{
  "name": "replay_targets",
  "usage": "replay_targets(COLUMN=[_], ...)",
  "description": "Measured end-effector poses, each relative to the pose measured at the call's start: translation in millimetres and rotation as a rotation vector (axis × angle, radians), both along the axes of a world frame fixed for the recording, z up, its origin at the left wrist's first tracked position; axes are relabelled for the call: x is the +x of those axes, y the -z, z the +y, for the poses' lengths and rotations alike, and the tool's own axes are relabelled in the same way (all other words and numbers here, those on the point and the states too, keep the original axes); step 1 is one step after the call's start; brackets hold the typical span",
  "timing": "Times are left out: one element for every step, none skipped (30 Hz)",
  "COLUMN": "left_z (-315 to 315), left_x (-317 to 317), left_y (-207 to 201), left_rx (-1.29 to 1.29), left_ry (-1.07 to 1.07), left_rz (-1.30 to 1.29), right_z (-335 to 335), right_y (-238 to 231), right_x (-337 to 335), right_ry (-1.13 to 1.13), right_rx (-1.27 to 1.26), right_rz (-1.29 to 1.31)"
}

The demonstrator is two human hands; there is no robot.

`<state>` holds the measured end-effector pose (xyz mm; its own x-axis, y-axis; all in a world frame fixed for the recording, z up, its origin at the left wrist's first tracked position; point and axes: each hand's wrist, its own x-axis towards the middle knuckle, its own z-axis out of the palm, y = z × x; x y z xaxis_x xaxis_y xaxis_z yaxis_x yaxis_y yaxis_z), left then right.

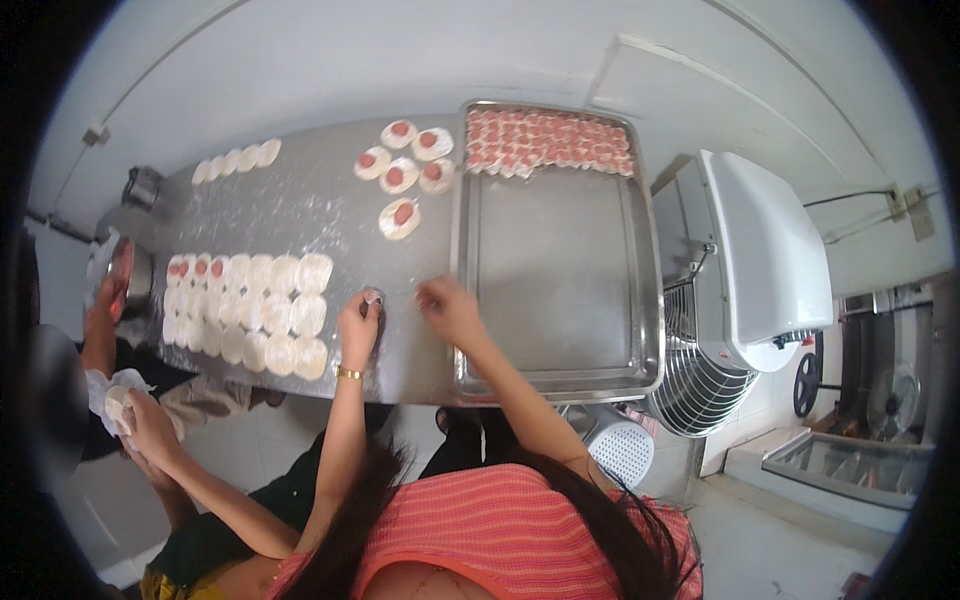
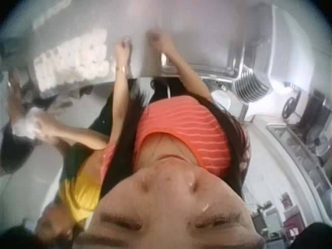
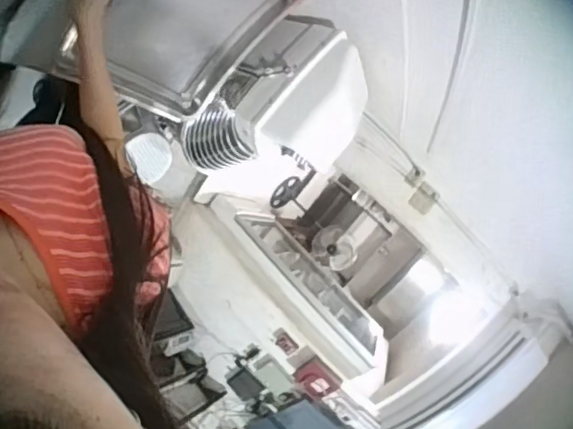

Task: The person places small red filling portions onto round dough wrappers on a stainless steel table and folds them into dumplings. Completed dumplings are arranged on a metal tray. Another person works nearby on similar tasks.

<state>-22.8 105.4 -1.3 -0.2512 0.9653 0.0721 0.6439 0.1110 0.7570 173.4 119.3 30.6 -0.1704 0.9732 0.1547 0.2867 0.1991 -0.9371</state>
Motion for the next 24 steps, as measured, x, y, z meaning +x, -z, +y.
replay_targets(left_z=[17.3,36.2,51.8,65.2,78.4,90.2,99.5,107.4,113.7,119.1,120.1,121.5,123.5,124.9,125.7,125.8,126.7,127.0,127.2,127.6,127.0,125.3,123.2,121.0], left_x=[5.0,12.9,20.4,25.2,32.0,39.0,45.5,50.2,52.5,54.5,54.5,54.5,53.0,51.2,50.7,51.9,54.4,56.6,56.1,53.1,49.4,45.6,44.9,43.6], left_y=[1.3,-0.1,-0.9,-1.2,-0.8,-0.5,-0.5,0.8,0.4,-0.3,0.4,0.8,-0.1,-1.5,-2.4,-2.6,-4.0,-4.2,2.6,7.9,13.0,18.3,18.5,17.9], left_rx=[0.023,0.049,0.061,0.072,0.083,0.096,0.096,0.094,0.092,0.077,0.055,0.034,-0.005,-0.044,-0.083,-0.085,-0.082,-0.081,-0.086,-0.087,-0.086,-0.038,0.011,0.062], left_ry=[-0.029,-0.051,-0.061,-0.078,-0.091,-0.105,-0.109,-0.117,-0.128,-0.15,-0.174,-0.198,-0.198,-0.199,-0.2,-0.198,-0.198,-0.196,-0.229,-0.263,-0.295,-0.322,-0.343,-0.362], left_rz=[0.02,0.034,0.046,0.055,0.059,0.064,0.092,0.123,0.157,0.164,0.173,0.181,0.175,0.165,0.155,0.161,0.165,0.169,-0.085,-0.336,-0.588,-0.803,-1.02,-1.238], right_z=[21.2,46.2,72.3,95.0,116.0,137.9,157.4,173.7,188.1,200.2,207.1,213.7,217.2,219.0,220.2,220.7,223.4,225.2,226.5,228.2,229.1,229.5,229.6,229.4], right_y=[-2.8,5.6,16.7,17.4,17.6,25.9,34.9,39.5,42.0,44.8,43.3,41.9,40.6,42.4,44.2,46.0,50.1,54.5,58.7,56.7,54.7,52.7,53.0,53.0], right_x=[22.5,48.1,73.0,95.6,117.9,137.1,152.6,162.4,168.2,172.7,169.9,165.7,162.8,163.5,164.2,164.8,167.3,169.3,171.8,170.8,170.0,168.7,169.4,169.6], right_ry=[0.081,0.235,0.383,0.47,0.56,0.632,0.703,0.726,0.746,0.764,0.741,0.719,0.696,0.68,0.664,0.649,0.658,0.667,0.676,0.669,0.662,0.655,0.662,0.669], right_rx=[0.005,0.026,0.04,0.082,0.122,0.165,0.206,0.193,0.178,0.163,0.124,0.086,0.048,0.041,0.035,0.029,0.064,0.098,0.133,0.102,0.07,0.039,0.053,0.069], right_rz=[0.073,0.042,0.014,-0.07,-0.159,-0.193,-0.226,-0.261,-0.291,-0.322,-0.352,-0.383,-0.413,-0.4,-0.387,-0.374,-0.357,-0.341,-0.324,-0.292,-0.261,-0.231,-0.25,-0.27])
